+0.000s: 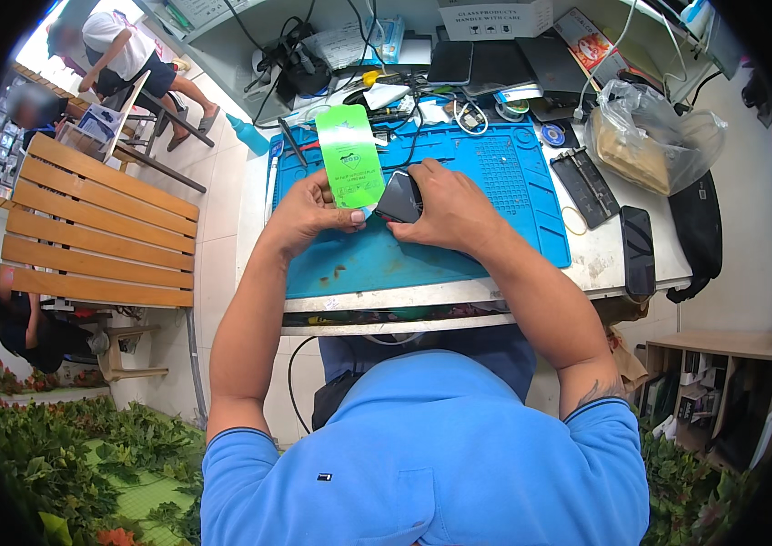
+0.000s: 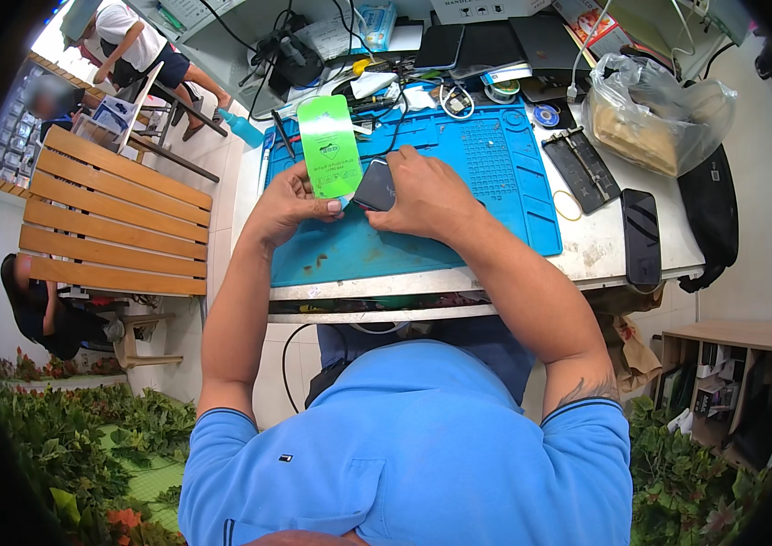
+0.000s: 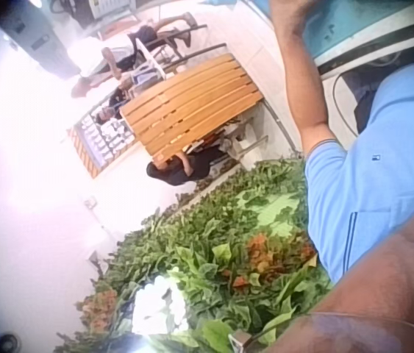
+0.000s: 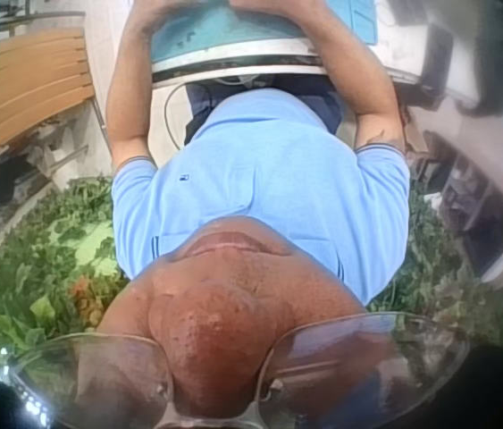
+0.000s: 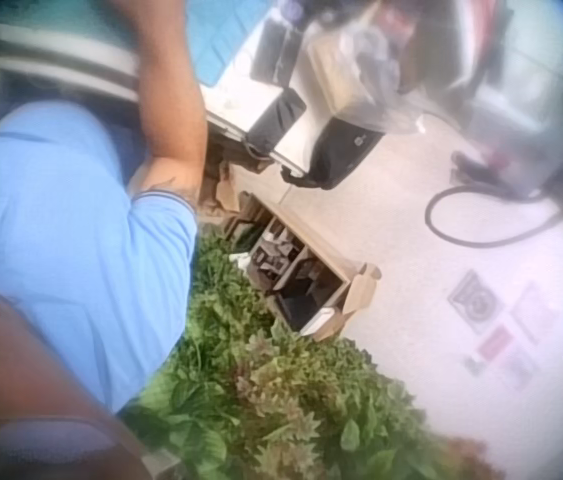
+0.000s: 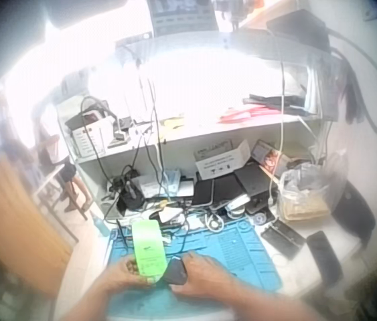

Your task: The person cleans the back of a smartphone with a cloth and applies liquid from a blue bottle to the edges. They then use a green plastic prying tool to separate the back cover from the phone's frame, eventually opening the device to reveal the internal components.

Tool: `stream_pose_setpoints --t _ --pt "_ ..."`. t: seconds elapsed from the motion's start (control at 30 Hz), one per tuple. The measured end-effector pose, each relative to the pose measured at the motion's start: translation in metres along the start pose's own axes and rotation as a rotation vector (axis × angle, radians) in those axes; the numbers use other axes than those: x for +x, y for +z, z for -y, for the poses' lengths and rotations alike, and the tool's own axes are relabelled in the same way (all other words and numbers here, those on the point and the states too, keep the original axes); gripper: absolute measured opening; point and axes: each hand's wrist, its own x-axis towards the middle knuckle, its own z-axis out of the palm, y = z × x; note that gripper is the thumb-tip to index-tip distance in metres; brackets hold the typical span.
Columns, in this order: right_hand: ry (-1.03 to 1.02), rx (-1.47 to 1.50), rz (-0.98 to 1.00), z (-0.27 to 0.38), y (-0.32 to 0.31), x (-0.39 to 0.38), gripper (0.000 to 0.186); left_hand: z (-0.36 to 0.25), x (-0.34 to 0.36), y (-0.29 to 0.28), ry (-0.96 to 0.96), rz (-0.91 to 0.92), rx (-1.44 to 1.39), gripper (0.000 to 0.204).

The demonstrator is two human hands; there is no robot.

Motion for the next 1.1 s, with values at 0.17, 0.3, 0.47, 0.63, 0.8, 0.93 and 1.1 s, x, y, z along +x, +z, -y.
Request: stream_pose_setpoints --t 0.17,0.3,0.47,0.63,0.8,0.93,1.1 --pt "0.012 -0.001 0.018 0.002 -0.002 0.001 0.075 0.003 -0.004 -0.011 0.022 -0.051 0.01 0.071" --pt "-0.023 -0.008 0.002 0.001 0.0 -0.001 0.075 -0.003 -0.01 -0.022 0.093 -0.146 0.377 0.06" --pt "-0.054 -0.005 0.024 0.004 -0.001 -0.001 0.074 0.01 0.005 -0.014 0.227 -0.296 0.299 0.055" --pt "-0.086 0.013 0.027 0.003 -0.001 -0.002 0.075 -0.001 0.007 0.003 -0.015 -0.165 0.224 0.054" --pt "-0.114 0.015 0.06 0.005 -0.003 -0.002 0.074 -0.004 0.005 0.002 -0.01 -0.127 0.209 0.059" --pt "-0.167 0.03 0.059 0.006 -0.001 -0.003 0.073 -0.007 0.007 -0.006 -0.043 -0.061 0.204 0.065" --pt "-0.228 0.035 0.042 0.006 -0.003 -0.003 0.075 -0.02 0.003 -0.004 -0.073 0.013 0.215 0.068"
